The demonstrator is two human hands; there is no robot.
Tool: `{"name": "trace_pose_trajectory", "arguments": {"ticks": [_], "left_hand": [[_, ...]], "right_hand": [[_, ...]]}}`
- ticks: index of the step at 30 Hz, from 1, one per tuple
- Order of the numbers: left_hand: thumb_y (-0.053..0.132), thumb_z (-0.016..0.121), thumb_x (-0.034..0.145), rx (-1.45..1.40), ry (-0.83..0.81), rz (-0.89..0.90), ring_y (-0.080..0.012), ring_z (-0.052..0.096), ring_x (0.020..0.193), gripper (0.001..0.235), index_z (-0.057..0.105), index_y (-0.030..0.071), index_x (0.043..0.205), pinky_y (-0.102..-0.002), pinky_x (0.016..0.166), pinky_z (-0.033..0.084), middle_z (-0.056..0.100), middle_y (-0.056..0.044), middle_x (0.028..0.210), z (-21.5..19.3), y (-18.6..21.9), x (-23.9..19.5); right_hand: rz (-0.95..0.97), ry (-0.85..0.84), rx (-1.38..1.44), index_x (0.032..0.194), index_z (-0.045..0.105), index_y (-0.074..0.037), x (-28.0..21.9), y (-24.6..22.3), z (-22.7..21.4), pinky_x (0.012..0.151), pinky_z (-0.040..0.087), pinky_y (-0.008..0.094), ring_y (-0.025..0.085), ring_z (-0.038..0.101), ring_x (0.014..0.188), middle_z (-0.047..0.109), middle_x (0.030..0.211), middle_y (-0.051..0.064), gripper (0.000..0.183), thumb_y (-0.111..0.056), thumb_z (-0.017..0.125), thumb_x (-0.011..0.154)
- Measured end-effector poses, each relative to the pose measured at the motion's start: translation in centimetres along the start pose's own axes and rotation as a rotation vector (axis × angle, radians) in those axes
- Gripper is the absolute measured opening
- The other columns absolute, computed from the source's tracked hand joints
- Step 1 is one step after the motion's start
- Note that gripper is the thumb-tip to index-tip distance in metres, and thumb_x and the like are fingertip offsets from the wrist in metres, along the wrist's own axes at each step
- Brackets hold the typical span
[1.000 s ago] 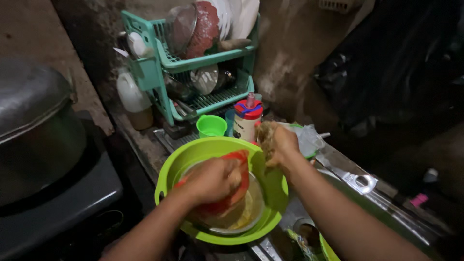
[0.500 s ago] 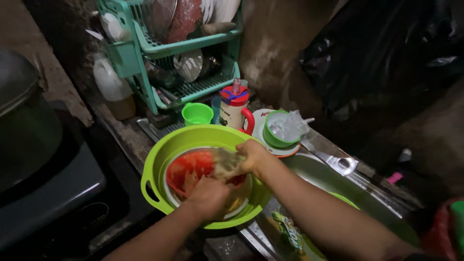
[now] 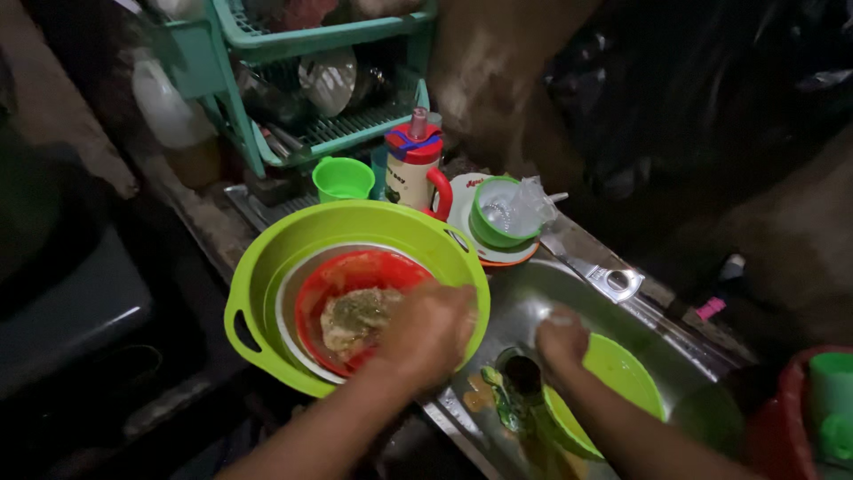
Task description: The person stirs a yellow liquid in a pot on a gas stove using a wooden spatula, then covers the pot. The person then washes a red bowl with a sponge and soap at the sink, rinses it, and places it in a dish rack.
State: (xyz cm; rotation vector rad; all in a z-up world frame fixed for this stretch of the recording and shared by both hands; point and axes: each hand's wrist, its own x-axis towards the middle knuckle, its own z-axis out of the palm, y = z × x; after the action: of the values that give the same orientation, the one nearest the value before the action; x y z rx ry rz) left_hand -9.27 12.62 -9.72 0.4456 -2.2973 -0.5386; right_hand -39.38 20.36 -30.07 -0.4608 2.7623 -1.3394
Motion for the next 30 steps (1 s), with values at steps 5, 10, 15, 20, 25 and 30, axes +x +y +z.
{"name": "trace_pose_trajectory", "arguments": {"ticks": [5,10,15,20,25,30], "left_hand": [[0.013,0.061,0.090,-0.299,-0.271,0.117,-0.0420,0.066,0.089,0.022,0.065,0.001,0.109,-0.053,0.078,0.052,0.068,-0.024,0.095,6.7,5.3,-0.9],[0.009,0.056,0.091,-0.447,-0.194,0.067,-0.0411,0.066,0.088,0.020,0.067,0.006,0.107,-0.054,0.080,0.052,0.069,-0.022,0.098,14.5,4.1,-5.8],[0.009,0.055,0.091,-0.362,-0.358,-0.378,-0.0399,0.066,0.086,0.021,0.065,0.005,0.108,-0.053,0.078,0.053,0.068,-0.021,0.098,22.1,-1.0,-9.4],[0.010,0.055,0.091,-0.529,-0.437,-0.627,-0.0388,0.066,0.084,0.022,0.064,0.004,0.110,-0.051,0.076,0.054,0.068,-0.021,0.097,26.3,-5.7,-10.4],[0.011,0.054,0.091,-0.934,-0.448,-0.786,-0.0376,0.066,0.082,0.023,0.062,0.003,0.111,-0.050,0.075,0.055,0.067,-0.021,0.097,27.0,-7.4,-10.2],[0.011,0.053,0.091,-1.250,-0.377,-0.946,-0.0364,0.066,0.081,0.024,0.061,0.003,0.112,-0.049,0.073,0.056,0.067,-0.020,0.096,27.9,-7.6,-8.3]], "right_hand": [[-0.282,-0.251,-0.659,0.103,0.071,-0.005,2.1,12.8,-1.7,0.090,0.054,0.045,0.036,0.070,0.098,0.074,0.105,0.017,0.035,-0.030,0.077,0.079],[0.301,-0.323,-0.126,0.102,0.070,0.003,4.3,20.8,-0.6,0.076,0.054,0.048,0.036,0.069,0.088,0.072,0.099,0.022,0.026,-0.016,0.067,0.086],[0.322,-0.542,0.194,0.104,0.070,0.005,5.6,25.3,-0.4,0.073,0.055,0.045,0.034,0.068,0.087,0.071,0.097,0.022,0.027,-0.016,0.058,0.091],[0.413,-0.879,0.715,0.110,0.066,0.004,4.8,23.8,0.2,0.077,0.057,0.042,0.030,0.069,0.091,0.071,0.103,0.021,0.025,-0.010,0.057,0.091],[0.466,-1.540,0.636,0.114,0.064,0.003,1.7,9.6,-1.8,0.073,0.059,0.036,0.025,0.071,0.090,0.071,0.105,0.019,0.020,-0.005,0.061,0.096],[0.180,-1.560,-0.026,0.113,0.061,-0.002,-2.4,-6.1,-4.7,0.063,0.063,0.034,0.024,0.075,0.078,0.071,0.101,0.015,0.021,0.001,0.059,0.092]]}}
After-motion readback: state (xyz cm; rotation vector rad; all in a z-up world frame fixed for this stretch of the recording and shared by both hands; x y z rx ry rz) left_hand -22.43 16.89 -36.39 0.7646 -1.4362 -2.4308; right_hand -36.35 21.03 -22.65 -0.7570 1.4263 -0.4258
